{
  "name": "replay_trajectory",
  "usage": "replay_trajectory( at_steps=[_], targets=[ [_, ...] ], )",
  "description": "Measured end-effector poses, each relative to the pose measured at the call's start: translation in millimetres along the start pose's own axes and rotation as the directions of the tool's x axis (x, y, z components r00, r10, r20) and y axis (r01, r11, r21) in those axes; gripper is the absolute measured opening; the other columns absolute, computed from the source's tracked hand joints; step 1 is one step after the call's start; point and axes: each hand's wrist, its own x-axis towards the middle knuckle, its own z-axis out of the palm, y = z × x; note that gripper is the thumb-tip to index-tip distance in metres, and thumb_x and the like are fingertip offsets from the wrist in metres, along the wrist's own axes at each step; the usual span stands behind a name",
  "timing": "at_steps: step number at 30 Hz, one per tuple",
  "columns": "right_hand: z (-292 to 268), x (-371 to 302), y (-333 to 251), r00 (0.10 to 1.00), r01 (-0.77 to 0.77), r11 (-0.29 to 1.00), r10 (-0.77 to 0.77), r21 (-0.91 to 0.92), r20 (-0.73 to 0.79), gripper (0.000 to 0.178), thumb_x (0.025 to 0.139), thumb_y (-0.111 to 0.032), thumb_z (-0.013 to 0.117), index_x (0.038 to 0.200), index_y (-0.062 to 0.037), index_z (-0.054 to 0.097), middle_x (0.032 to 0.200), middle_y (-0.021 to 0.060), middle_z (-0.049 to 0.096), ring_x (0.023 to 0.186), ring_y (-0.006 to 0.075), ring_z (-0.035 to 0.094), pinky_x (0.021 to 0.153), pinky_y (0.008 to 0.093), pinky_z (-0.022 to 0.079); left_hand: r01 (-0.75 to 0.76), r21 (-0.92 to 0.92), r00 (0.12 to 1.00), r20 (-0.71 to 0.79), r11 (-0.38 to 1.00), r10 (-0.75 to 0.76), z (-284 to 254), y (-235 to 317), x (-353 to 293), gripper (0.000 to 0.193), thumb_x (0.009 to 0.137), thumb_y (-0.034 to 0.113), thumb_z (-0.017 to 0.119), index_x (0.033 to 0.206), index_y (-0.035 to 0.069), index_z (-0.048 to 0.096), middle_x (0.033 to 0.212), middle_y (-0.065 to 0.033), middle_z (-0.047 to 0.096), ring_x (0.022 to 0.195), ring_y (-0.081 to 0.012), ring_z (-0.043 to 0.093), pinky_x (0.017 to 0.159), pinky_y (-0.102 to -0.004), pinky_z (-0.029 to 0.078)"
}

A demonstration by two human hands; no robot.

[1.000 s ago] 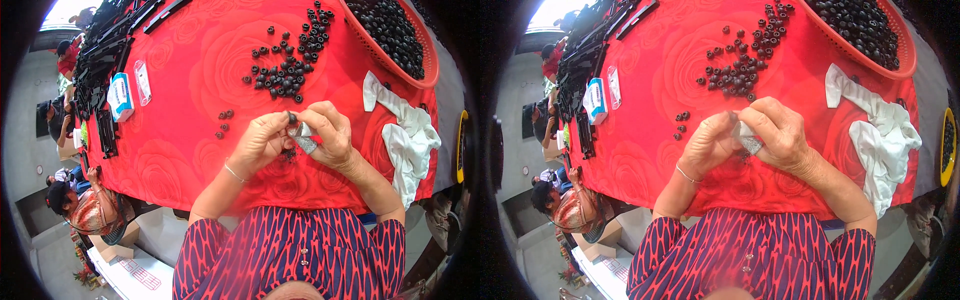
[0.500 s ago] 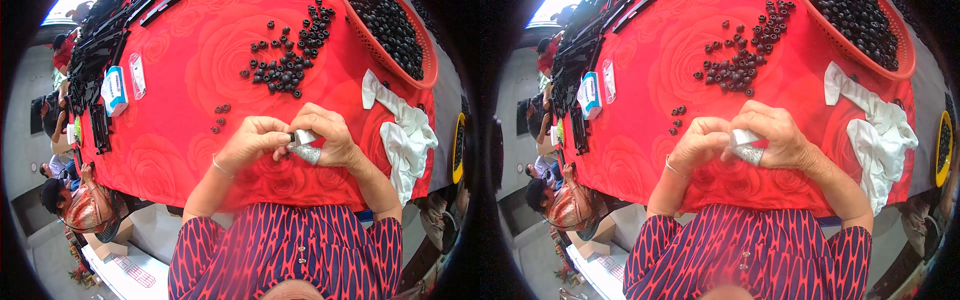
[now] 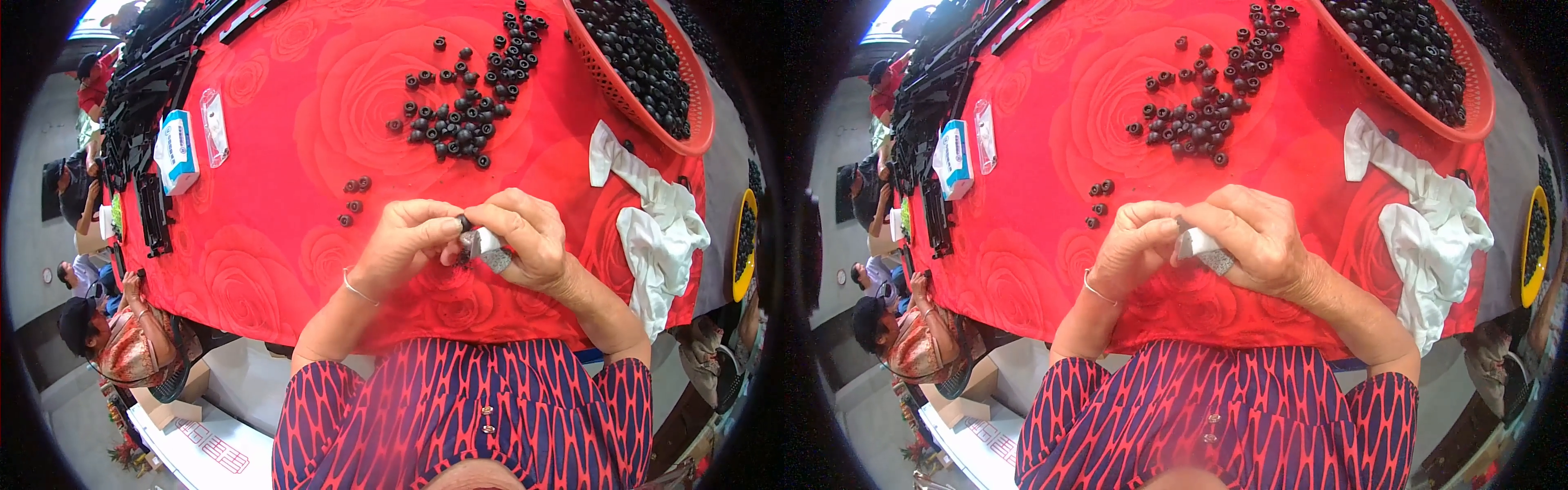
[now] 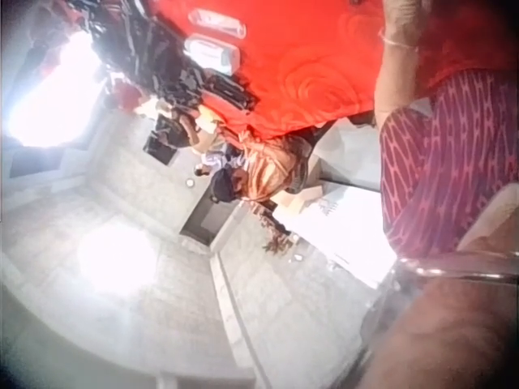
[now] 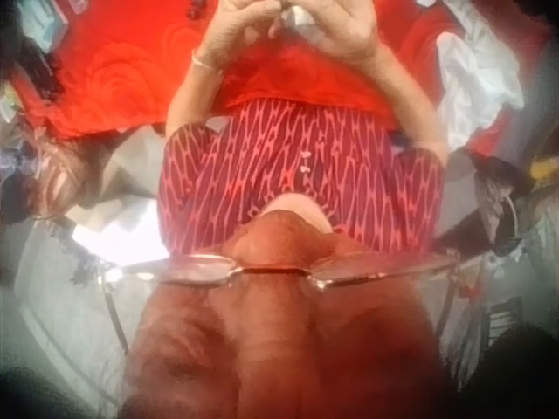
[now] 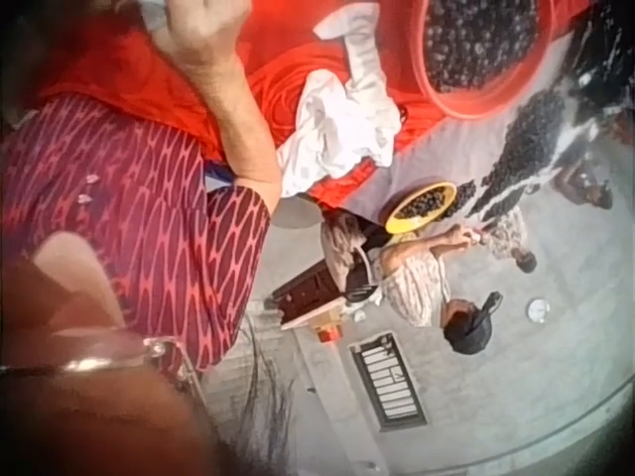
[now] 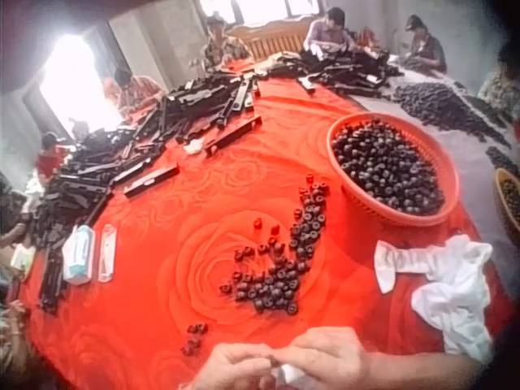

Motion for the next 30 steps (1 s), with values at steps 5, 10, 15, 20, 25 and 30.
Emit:
replay_trajectory(
  at_steps=[5, 10, 15, 20, 25, 30],
  targets=[
    [2, -1, 0, 0.994, 0.077, 0.985, -0.088, -0.157, -0.061, 0.044, 0.054, -0.009, 0.072, 0.095, 0.0014, 0.060, 0.073, 0.0077, 0.056, 0.058, 0.0213, 0.056, 0.049, 0.0318, 0.045, -0.051, -0.110, 0.997, -0.072, 0.993, 0.043, 5, -13, 1, 0.018, 0.086, 0.007, 0.060, 0.100, -0.004, 0.062, 0.082, -0.0086, 0.063, 0.066, -0.0135, 0.057, 0.059, -0.0241, 0.047],
    [-3, 1, 0, 0.998, 0.064, 0.991, -0.067, -0.118, -0.020, 0.039, 0.058, -0.008, 0.073, 0.094, 0.0015, 0.061, 0.073, 0.0085, 0.056, 0.058, 0.0219, 0.057, 0.050, 0.0321, 0.046, -0.119, -0.062, 0.991, -0.070, 0.991, 0.115, 6, -14, 1, 0.018, 0.087, 0.007, 0.059, 0.102, -0.003, 0.061, 0.084, -0.0091, 0.063, 0.067, -0.0132, 0.058, 0.060, -0.0245, 0.047],
    [-15, 7, -3, 0.967, -0.246, 0.962, 0.236, 0.115, 0.097, 0.035, 0.072, -0.008, 0.066, 0.104, 0.0038, 0.056, 0.083, 0.0149, 0.056, 0.068, 0.0278, 0.059, 0.058, 0.0342, 0.048, -0.117, -0.165, 0.993, 0.001, 0.979, 0.119, 1, -11, 0, 0.019, 0.087, 0.007, 0.059, 0.104, -0.002, 0.060, 0.088, -0.0099, 0.064, 0.072, -0.0129, 0.059, 0.060, -0.0253, 0.047],
    [-9, 1, 1, 0.927, -0.371, 0.911, 0.350, 0.181, 0.136, 0.037, 0.075, -0.005, 0.062, 0.110, 0.0029, 0.052, 0.085, 0.0158, 0.055, 0.073, 0.0288, 0.059, 0.063, 0.0331, 0.047, -0.133, -0.160, 0.990, 0.018, 0.978, 0.138, 0, -13, 1, 0.020, 0.087, 0.008, 0.059, 0.104, -0.002, 0.060, 0.089, -0.0098, 0.064, 0.073, -0.0131, 0.059, 0.060, -0.0255, 0.048],
    [-7, -1, 4, 0.925, -0.375, 0.903, 0.352, 0.208, 0.140, 0.037, 0.074, -0.001, 0.061, 0.110, 0.0009, 0.052, 0.086, 0.0154, 0.055, 0.075, 0.0291, 0.059, 0.065, 0.0329, 0.047, -0.152, -0.148, 0.988, 0.012, 0.977, 0.155, 0, -14, 3, 0.019, 0.087, 0.007, 0.059, 0.104, -0.002, 0.060, 0.089, -0.0098, 0.064, 0.073, -0.0136, 0.059, 0.059, -0.0254, 0.048],
    [-6, -1, 4, 0.915, -0.401, 0.888, 0.373, 0.227, 0.157, 0.037, 0.073, -0.001, 0.061, 0.109, 0.0006, 0.053, 0.086, 0.0155, 0.056, 0.077, 0.0292, 0.059, 0.066, 0.0330, 0.047, -0.142, -0.165, 0.989, 0.013, 0.976, 0.146, -2, -15, 4, 0.019, 0.087, 0.007, 0.058, 0.104, -0.002, 0.060, 0.089, -0.0098, 0.064, 0.073, -0.0137, 0.059, 0.058, -0.0253, 0.048]
  ],
)
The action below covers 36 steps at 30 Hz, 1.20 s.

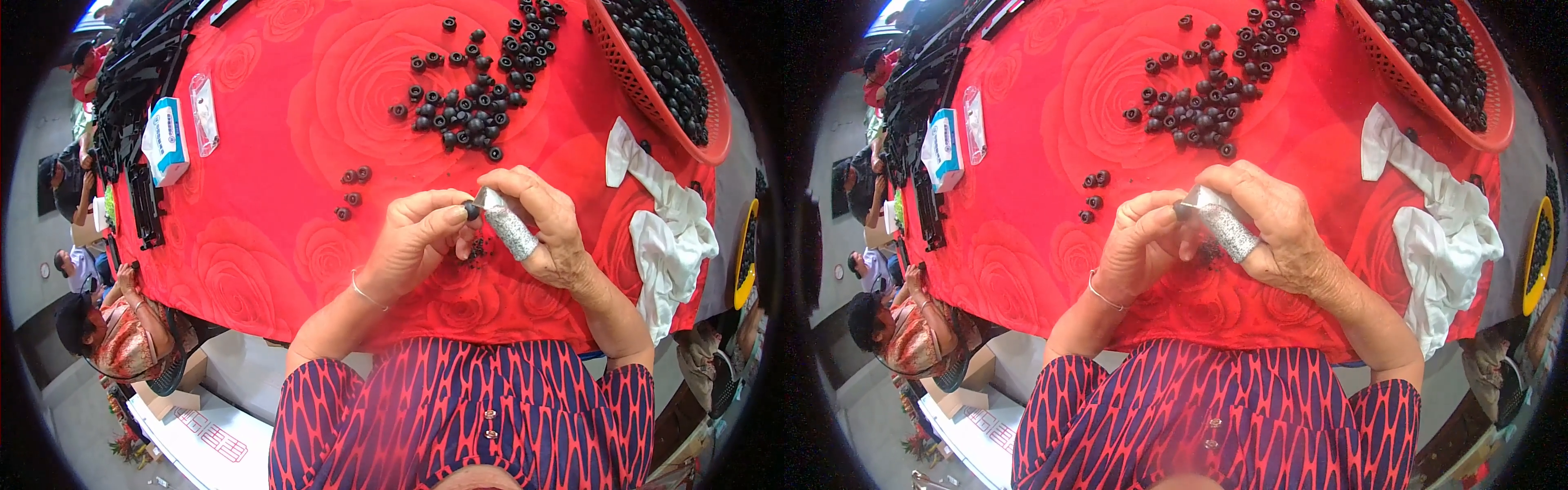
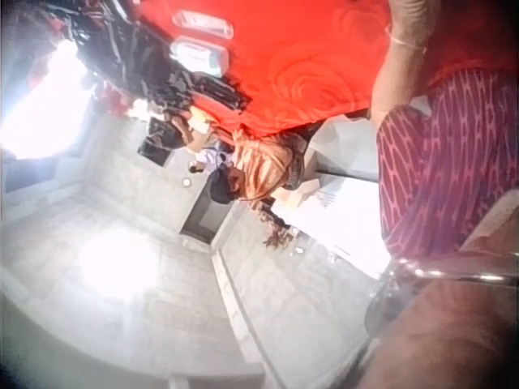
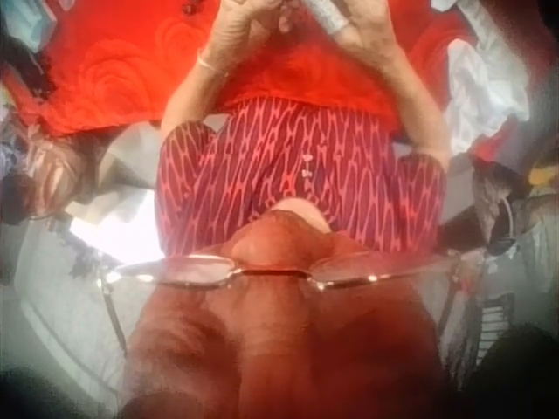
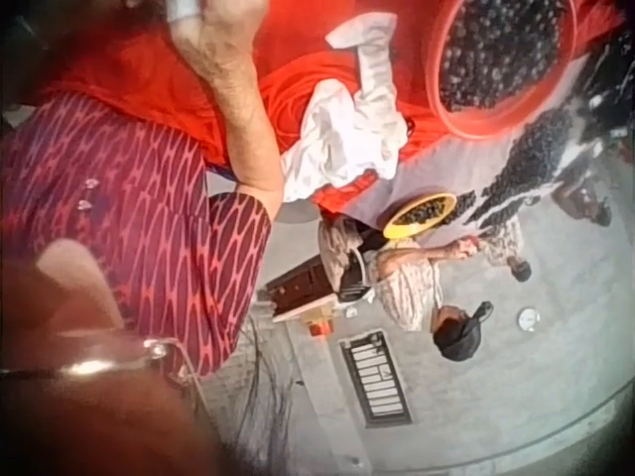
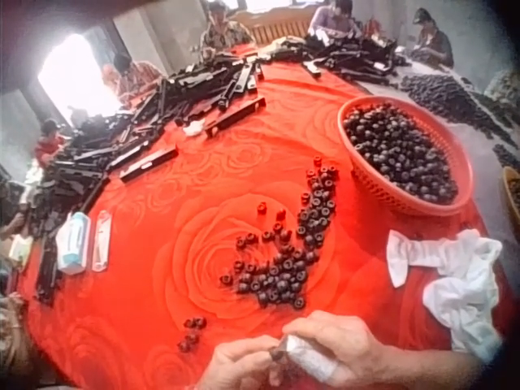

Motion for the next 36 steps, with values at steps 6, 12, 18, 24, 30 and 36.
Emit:
replay_trajectory(
  at_steps=[6, 12, 18, 24, 30, 36],
  targets=[
    [-0.3, -0.9, 2.6, 1.000, -0.001, 1.000, 0.001, -0.003, -0.005, 0.037, 0.072, -0.001, 0.063, 0.108, 0.0011, 0.054, 0.086, 0.0152, 0.057, 0.077, 0.0291, 0.060, 0.066, 0.0330, 0.048, -0.003, 0.004, 1.000, -0.018, 1.000, 0.004, -0.6, -1.6, 0.6, 0.020, 0.087, 0.006, 0.058, 0.105, -0.003, 0.060, 0.088, -0.0102, 0.064, 0.072, -0.0138, 0.060, 0.058, -0.0254, 0.049],
    [-1.3, -0.6, 3.9, 1.000, 0.017, 1.000, -0.017, -0.015, -0.002, 0.038, 0.070, 0.000, 0.064, 0.107, 0.0011, 0.055, 0.084, 0.0146, 0.057, 0.075, 0.0282, 0.060, 0.064, 0.0324, 0.048, -0.013, 0.021, 1.000, -0.025, 1.000, 0.014, -0.3, -1.3, 0.5, 0.019, 0.087, 0.006, 0.058, 0.104, -0.003, 0.061, 0.088, -0.0108, 0.064, 0.070, -0.0144, 0.060, 0.057, -0.0255, 0.049],
    [-4.0, 0.8, 3.3, 0.999, 0.026, 0.998, -0.024, -0.049, 0.024, 0.038, 0.070, 0.000, 0.065, 0.107, 0.0009, 0.056, 0.082, 0.0136, 0.057, 0.072, 0.0269, 0.060, 0.063, 0.0320, 0.048, 0.004, 0.037, 0.999, -0.037, 0.999, -0.002, 0.4, 0.7, 0.1, 0.019, 0.087, 0.006, 0.058, 0.104, -0.003, 0.061, 0.087, -0.0109, 0.064, 0.069, -0.0146, 0.059, 0.056, -0.0254, 0.049],
    [-3.3, 1.5, 3.5, 0.998, 0.056, 0.996, -0.056, -0.075, 0.002, 0.037, 0.070, 0.000, 0.065, 0.106, 0.0016, 0.057, 0.081, 0.0137, 0.058, 0.070, 0.0271, 0.059, 0.062, 0.0325, 0.047, -0.019, 0.099, 0.999, -0.042, 0.995, 0.023, 1.9, 2.4, -0.4, 0.020, 0.087, 0.007, 0.058, 0.103, -0.004, 0.061, 0.086, -0.0106, 0.063, 0.069, -0.0138, 0.059, 0.057, -0.0249, 0.048],
    [-1.5, 1.2, 6.3, 0.997, 0.078, 0.993, -0.079, -0.090, -0.013, 0.036, 0.070, 0.001, 0.065, 0.106, 0.0023, 0.057, 0.081, 0.0140, 0.058, 0.070, 0.0269, 0.059, 0.061, 0.0325, 0.047, -0.067, 0.168, 0.996, -0.054, 0.983, 0.077, 3.5, 1.9, -0.4, 0.018, 0.088, 0.006, 0.058, 0.101, -0.005, 0.062, 0.086, -0.0100, 0.063, 0.069, -0.0128, 0.058, 0.057, -0.0239, 0.048],
    [-4.2, 1.8, 5.4, 0.998, 0.058, 0.993, -0.058, -0.101, 0.004, 0.036, 0.070, 0.001, 0.066, 0.105, 0.0026, 0.058, 0.080, 0.0141, 0.058, 0.070, 0.0269, 0.060, 0.061, 0.0326, 0.048, -0.071, 0.225, 0.992, -0.086, 0.972, 0.093, 6.1, 2.1, -1.0, 0.018, 0.088, 0.007, 0.058, 0.101, -0.005, 0.062, 0.085, -0.0098, 0.063, 0.069, -0.0123, 0.058, 0.057, -0.0247, 0.049]
  ],
)
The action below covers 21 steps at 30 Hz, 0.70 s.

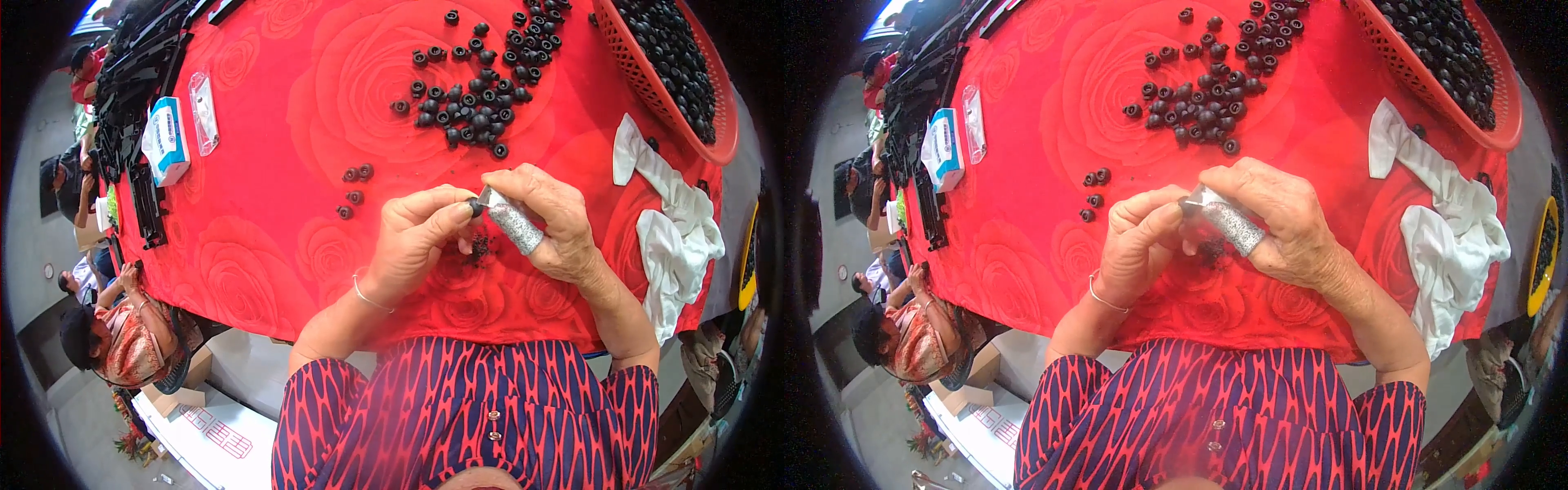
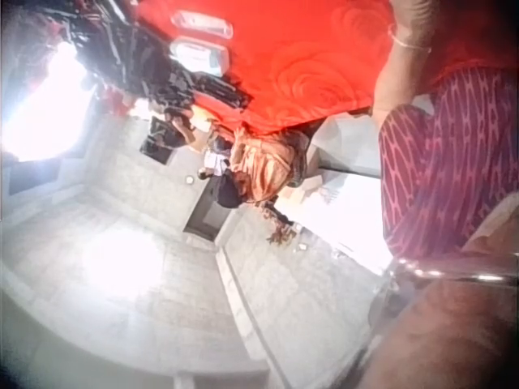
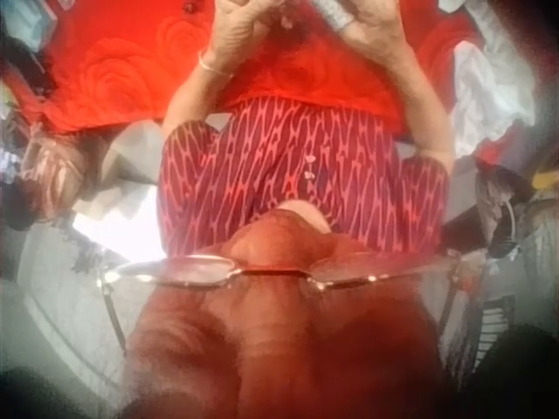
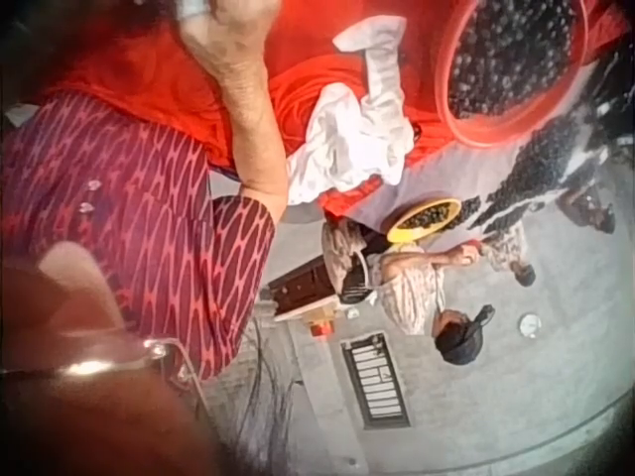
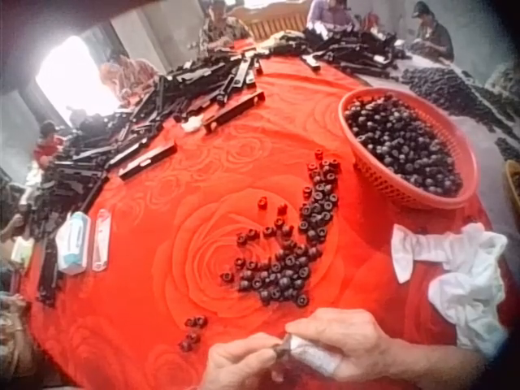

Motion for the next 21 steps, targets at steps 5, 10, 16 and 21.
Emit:
replay_trajectory(
  at_steps=[5, 10, 16, 21],
  targets=[
    [0, 1, 0, 0.993, 0.113, 0.994, -0.113, -0.004, 0.040, 0.036, 0.068, 0.000, 0.068, 0.103, 0.0026, 0.059, 0.078, 0.0134, 0.059, 0.069, 0.0261, 0.060, 0.061, 0.0325, 0.048, 0.034, -0.067, 0.997, -0.061, 0.997, -0.038, 1, -1, 2, 0.019, 0.089, 0.008, 0.057, 0.102, -0.004, 0.062, 0.086, -0.0096, 0.064, 0.069, -0.0129, 0.059, 0.059, -0.0259, 0.051],
    [-9, 5, -5, 0.999, 0.036, 0.999, -0.036, -0.006, -0.010, 0.036, 0.069, -0.002, 0.071, 0.103, 0.0006, 0.060, 0.078, 0.0115, 0.060, 0.068, 0.0223, 0.060, 0.058, 0.0297, 0.048, 0.039, -0.112, 0.999, -0.002, 0.993, -0.039, -5, 1, 1, 0.019, 0.089, 0.009, 0.057, 0.102, -0.003, 0.062, 0.086, -0.0098, 0.065, 0.069, -0.0140, 0.060, 0.059, -0.0268, 0.051],
    [8, 2, -1, 0.978, 0.186, 0.978, -0.194, -0.099, -0.077, 0.045, 0.061, -0.003, 0.073, 0.104, -0.0001, 0.059, 0.071, 0.0095, 0.056, 0.058, 0.0235, 0.056, 0.052, 0.0316, 0.046, 0.099, -0.145, 0.994, 0.053, 0.984, -0.093, -2, -6, 1, 0.018, 0.090, 0.008, 0.056, 0.103, -0.003, 0.062, 0.086, -0.0095, 0.065, 0.068, -0.0141, 0.060, 0.059, -0.0266, 0.052],
    [10, 0, 0, 0.945, 0.294, 0.922, -0.320, -0.253, -0.069, 0.048, 0.058, -0.007, 0.074, 0.103, -0.0004, 0.059, 0.072, 0.0073, 0.057, 0.058, 0.0208, 0.056, 0.050, 0.0311, 0.045, 0.158, -0.195, 0.987, 0.034, 0.968, -0.154, -1, -9, 0, 0.019, 0.090, 0.009, 0.055, 0.104, -0.003, 0.062, 0.087, -0.0090, 0.065, 0.068, -0.0141, 0.061, 0.059, -0.0256, 0.051]
  ],
)
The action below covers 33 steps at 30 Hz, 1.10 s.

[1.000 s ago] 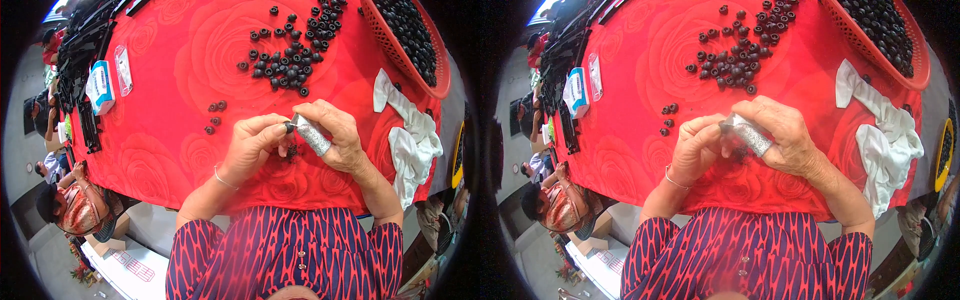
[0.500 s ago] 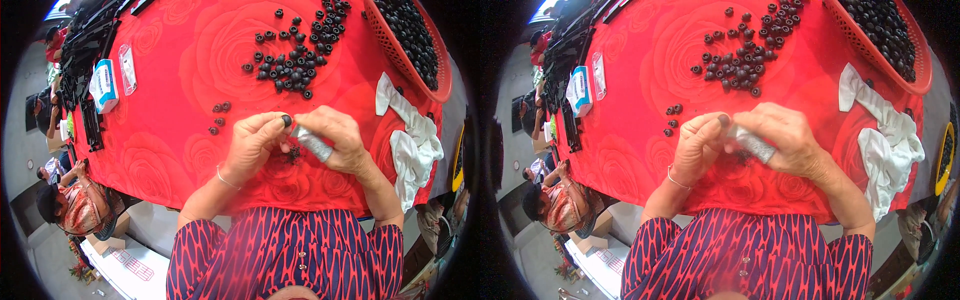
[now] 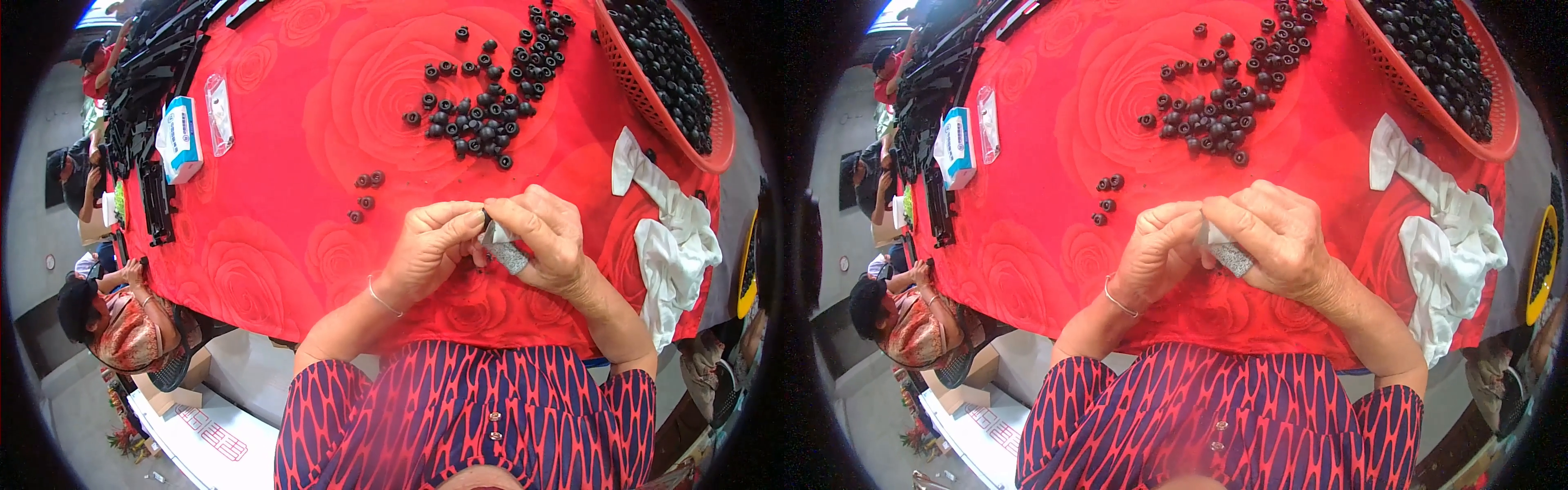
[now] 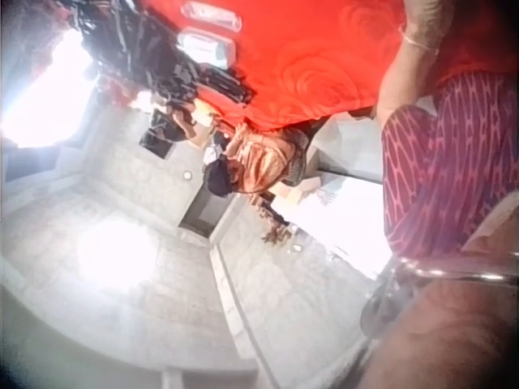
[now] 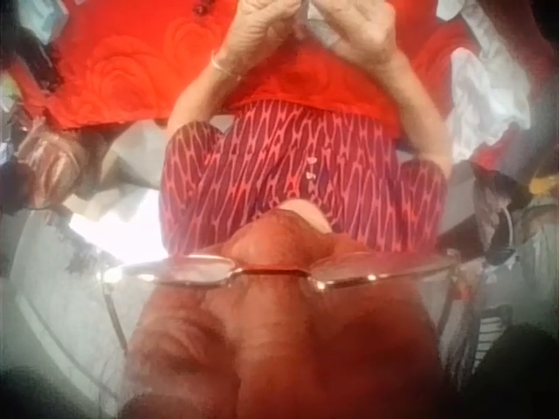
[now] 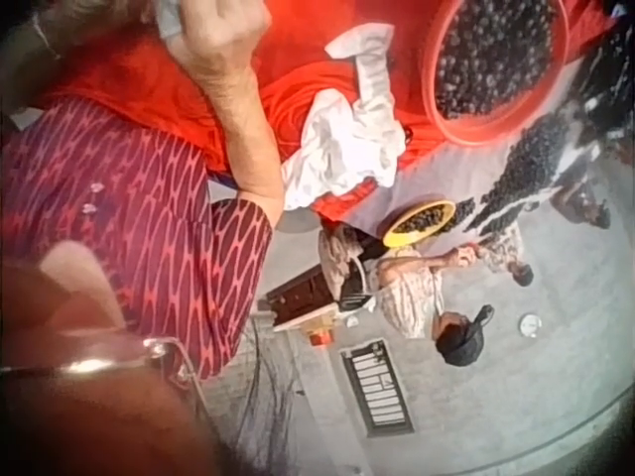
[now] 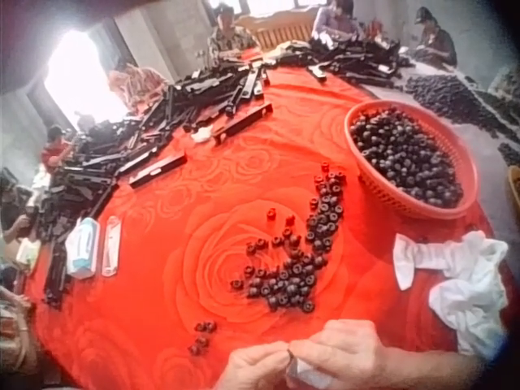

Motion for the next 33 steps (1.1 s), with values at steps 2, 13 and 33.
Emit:
replay_trajectory(
  at_steps=[2, 13, 33],
  targets=[
    [0, 0, 0, 0.999, 0.046, 0.998, -0.046, -0.042, -0.009, 0.049, 0.057, -0.008, 0.074, 0.103, -0.0002, 0.059, 0.072, 0.0069, 0.057, 0.057, 0.0202, 0.055, 0.050, 0.0310, 0.044, 0.003, 0.015, 1.000, -0.013, 1.000, -0.003, 1, 1, -2, 0.020, 0.090, 0.009, 0.055, 0.104, -0.003, 0.062, 0.087, -0.0089, 0.065, 0.068, -0.0142, 0.061, 0.059, -0.0255, 0.051],
    [-7, 4, -4, 0.999, -0.046, 0.993, 0.043, 0.104, 0.029, 0.047, 0.059, -0.006, 0.073, 0.102, 0.0028, 0.057, 0.073, 0.0104, 0.056, 0.060, 0.0237, 0.055, 0.052, 0.0327, 0.045, -0.020, 0.014, 0.996, -0.090, 1.000, 0.021, 1, 1, -1, 0.019, 0.090, 0.009, 0.055, 0.104, -0.002, 0.062, 0.087, -0.0091, 0.065, 0.068, -0.0127, 0.060, 0.059, -0.0251, 0.051],
    [-11, 4, 1, 0.937, -0.329, 0.929, 0.299, 0.171, 0.178, 0.031, 0.074, -0.004, 0.062, 0.104, 0.0015, 0.055, 0.081, 0.0153, 0.056, 0.072, 0.0312, 0.058, 0.062, 0.0360, 0.047, -0.077, 0.069, 0.997, -0.015, 0.995, 0.078, -1, 5, 0, 0.020, 0.090, 0.007, 0.056, 0.105, -0.004, 0.061, 0.087, -0.0096, 0.064, 0.070, -0.0127, 0.059, 0.058, -0.0260, 0.051]
  ],
)
